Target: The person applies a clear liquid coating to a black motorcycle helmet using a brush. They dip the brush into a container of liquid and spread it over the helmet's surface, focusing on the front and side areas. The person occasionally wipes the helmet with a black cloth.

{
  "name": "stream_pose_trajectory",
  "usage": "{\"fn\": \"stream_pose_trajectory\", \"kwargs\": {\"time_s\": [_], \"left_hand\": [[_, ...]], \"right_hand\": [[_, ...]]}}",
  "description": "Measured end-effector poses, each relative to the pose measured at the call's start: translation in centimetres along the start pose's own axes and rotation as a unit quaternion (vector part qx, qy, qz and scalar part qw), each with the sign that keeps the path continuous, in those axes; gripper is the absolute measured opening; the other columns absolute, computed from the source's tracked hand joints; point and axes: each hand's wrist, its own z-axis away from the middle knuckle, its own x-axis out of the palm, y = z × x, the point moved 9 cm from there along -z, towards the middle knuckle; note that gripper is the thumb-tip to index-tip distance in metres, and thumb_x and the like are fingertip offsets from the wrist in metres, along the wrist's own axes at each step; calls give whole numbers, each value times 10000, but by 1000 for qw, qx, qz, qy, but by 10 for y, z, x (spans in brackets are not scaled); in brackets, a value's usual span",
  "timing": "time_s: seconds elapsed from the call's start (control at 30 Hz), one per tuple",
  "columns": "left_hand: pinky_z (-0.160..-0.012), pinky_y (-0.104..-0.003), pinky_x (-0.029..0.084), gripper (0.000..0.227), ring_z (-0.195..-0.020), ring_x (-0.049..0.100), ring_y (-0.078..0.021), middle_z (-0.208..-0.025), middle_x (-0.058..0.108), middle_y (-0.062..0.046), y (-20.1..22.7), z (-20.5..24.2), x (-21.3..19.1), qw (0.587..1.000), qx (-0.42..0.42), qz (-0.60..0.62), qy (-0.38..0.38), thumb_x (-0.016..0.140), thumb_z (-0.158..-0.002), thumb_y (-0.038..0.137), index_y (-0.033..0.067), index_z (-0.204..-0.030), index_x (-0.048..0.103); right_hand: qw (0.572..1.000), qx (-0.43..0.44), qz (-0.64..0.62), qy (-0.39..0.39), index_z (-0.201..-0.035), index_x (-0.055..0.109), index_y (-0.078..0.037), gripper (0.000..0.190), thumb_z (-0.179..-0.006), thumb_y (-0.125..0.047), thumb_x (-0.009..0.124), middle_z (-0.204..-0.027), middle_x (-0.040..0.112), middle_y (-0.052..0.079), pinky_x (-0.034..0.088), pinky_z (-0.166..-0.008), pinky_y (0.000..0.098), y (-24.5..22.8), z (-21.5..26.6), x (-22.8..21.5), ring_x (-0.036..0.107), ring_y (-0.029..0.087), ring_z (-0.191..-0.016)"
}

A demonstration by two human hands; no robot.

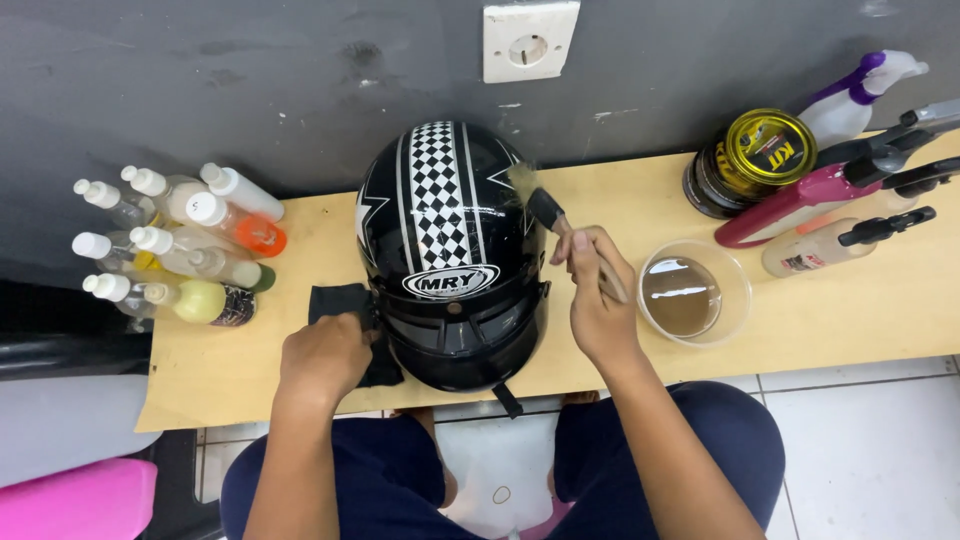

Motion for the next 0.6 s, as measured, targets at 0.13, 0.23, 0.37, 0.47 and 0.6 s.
{"fn": "stream_pose_trajectory", "kwargs": {"time_s": [0.13, 0.23, 0.37, 0.47, 0.6], "left_hand": [[-768, -540, 564, 391, -876, 732, -446, -881, 751, -264, 1, 1, -3, 1000, 4, 11, 1, 486, -957, 224, -53, -1099, 721], [-777, -539, 562, 405, -892, 731, -448, -897, 753, -262, 5, 11, -11, 1000, -2, 19, -2, 488, -962, 250, -45, -1122, 715], [-799, -527, 563, 404, -916, 735, -432, -923, 759, -250, 9, 17, -17, 1000, -9, 20, -7, 486, -974, 264, -17, -1160, 711], [-792, -541, 559, 411, -907, 730, -447, -908, 759, -248, 8, 12, -13, 1000, -6, 16, -6, 472, -963, 268, -5, -1150, 718], [-803, -534, 559, 422, -924, 732, -436, -916, 762, -241, 3, 10, -7, 1000, -12, 11, -5, 485, -968, 308, 10, -1160, 714]], "right_hand": [[988, 136, 68, 5, -779, 545, -132, 323, -1059, -236, 419, -648, 562, 56, 403, -626, 301, 21, -6, -5, 405, 143, -624], [984, 157, 84, 21, -715, 504, -146, 339, -1039, -212, 428, -577, 515, 40, 377, -585, 284, 23, 4, -15, 383, 145, -573], [991, 116, 40, 50, -656, 439, -142, 363, -1012, -210, 423, -501, 415, 42, 330, -555, 262, 39, 8, -32, 362, 153, -531], [989, 137, 28, 52, -725, 462, -150, 324, -1036, -204, 386, -561, 471, 37, 334, -582, 256, 32, -3, -25, 363, 137, -588], [984, 158, 71, 32, -683, 468, -157, 343, -1018, -208, 415, -508, 442, 29, 340, -536, 273, 48, 1, -23, 337, 141, -518]]}}
